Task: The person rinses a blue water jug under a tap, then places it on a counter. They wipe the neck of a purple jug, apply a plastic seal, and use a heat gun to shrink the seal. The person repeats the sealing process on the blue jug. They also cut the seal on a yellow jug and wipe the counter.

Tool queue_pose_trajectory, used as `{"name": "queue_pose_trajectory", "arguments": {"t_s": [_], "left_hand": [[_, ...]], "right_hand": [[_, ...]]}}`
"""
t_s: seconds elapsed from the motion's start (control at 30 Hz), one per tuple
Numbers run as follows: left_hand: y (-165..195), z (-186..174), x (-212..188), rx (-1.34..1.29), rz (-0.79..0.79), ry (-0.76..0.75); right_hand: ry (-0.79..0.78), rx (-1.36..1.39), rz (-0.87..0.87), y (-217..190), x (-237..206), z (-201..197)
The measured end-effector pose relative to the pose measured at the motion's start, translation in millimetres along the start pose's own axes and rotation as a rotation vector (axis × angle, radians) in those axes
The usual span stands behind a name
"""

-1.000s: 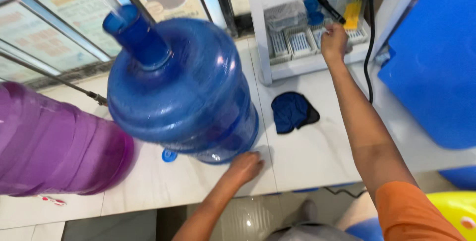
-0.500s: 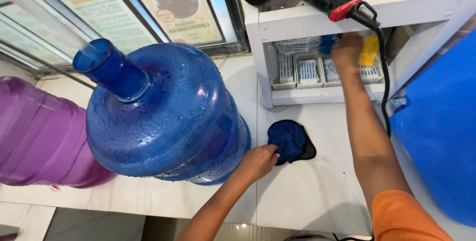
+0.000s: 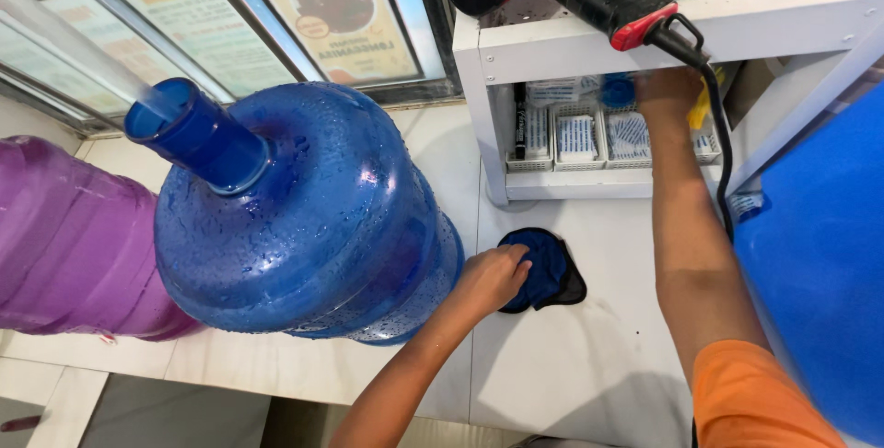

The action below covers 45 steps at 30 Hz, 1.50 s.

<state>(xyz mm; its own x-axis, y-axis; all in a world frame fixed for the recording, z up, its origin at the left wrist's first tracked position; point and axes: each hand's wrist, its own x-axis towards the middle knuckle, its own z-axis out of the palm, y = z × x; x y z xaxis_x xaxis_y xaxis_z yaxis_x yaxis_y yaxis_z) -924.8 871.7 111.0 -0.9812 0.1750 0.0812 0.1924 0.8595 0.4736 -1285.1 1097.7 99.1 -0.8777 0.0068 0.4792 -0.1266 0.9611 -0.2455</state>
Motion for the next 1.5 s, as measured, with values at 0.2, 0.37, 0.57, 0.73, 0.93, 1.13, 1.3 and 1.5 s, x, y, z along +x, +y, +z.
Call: {"name": "queue_pose_trajectory", "arguments": {"t_s": [0.2, 0.37, 0.57, 0.73, 0.93, 1.13, 1.3, 1.5], "left_hand": [[15.8, 0.1, 20.4, -0.002, -0.022, -0.084], [34.8, -6.8, 37.5, -0.033, 0.018, 0.002], [33.3, -6.1, 54.0, -0.127, 0.095, 0.206], [25.5, 0.6, 95.1, -0.695, -0.176, 0.335], [-7.9, 23.2, 156.5, -1.727, -0.399, 0.358], [-27.3, 53.5, 142.7, -1.363, -0.346, 0.409], [-25.2, 60.9, 116.8, -1.117, -0.221, 0.320], [-15.2, 52.8, 108.2, -1.225, -0.126, 0.111]], "right_hand": [[-0.076, -0.038, 0.143, 0.9, 5.9, 1.1], [-0.228, -0.203, 0.160, 3.3, 11.6, 2.5], [-0.032, 0.055, 0.104, 16.1, 6.4, -7.9], [0.068, 0.418, -0.083, -0.2, -13.2, -36.7], [-0.483, 0.869, -0.528, -30.5, -41.4, -57.4], [0.244, 0.300, -0.264, -4.1, 16.9, -25.4], [0.226, 0.291, -0.297, 18.5, 23.3, -5.3], [0.238, 0.313, -0.319, 20.7, 26.9, -0.7]]}}
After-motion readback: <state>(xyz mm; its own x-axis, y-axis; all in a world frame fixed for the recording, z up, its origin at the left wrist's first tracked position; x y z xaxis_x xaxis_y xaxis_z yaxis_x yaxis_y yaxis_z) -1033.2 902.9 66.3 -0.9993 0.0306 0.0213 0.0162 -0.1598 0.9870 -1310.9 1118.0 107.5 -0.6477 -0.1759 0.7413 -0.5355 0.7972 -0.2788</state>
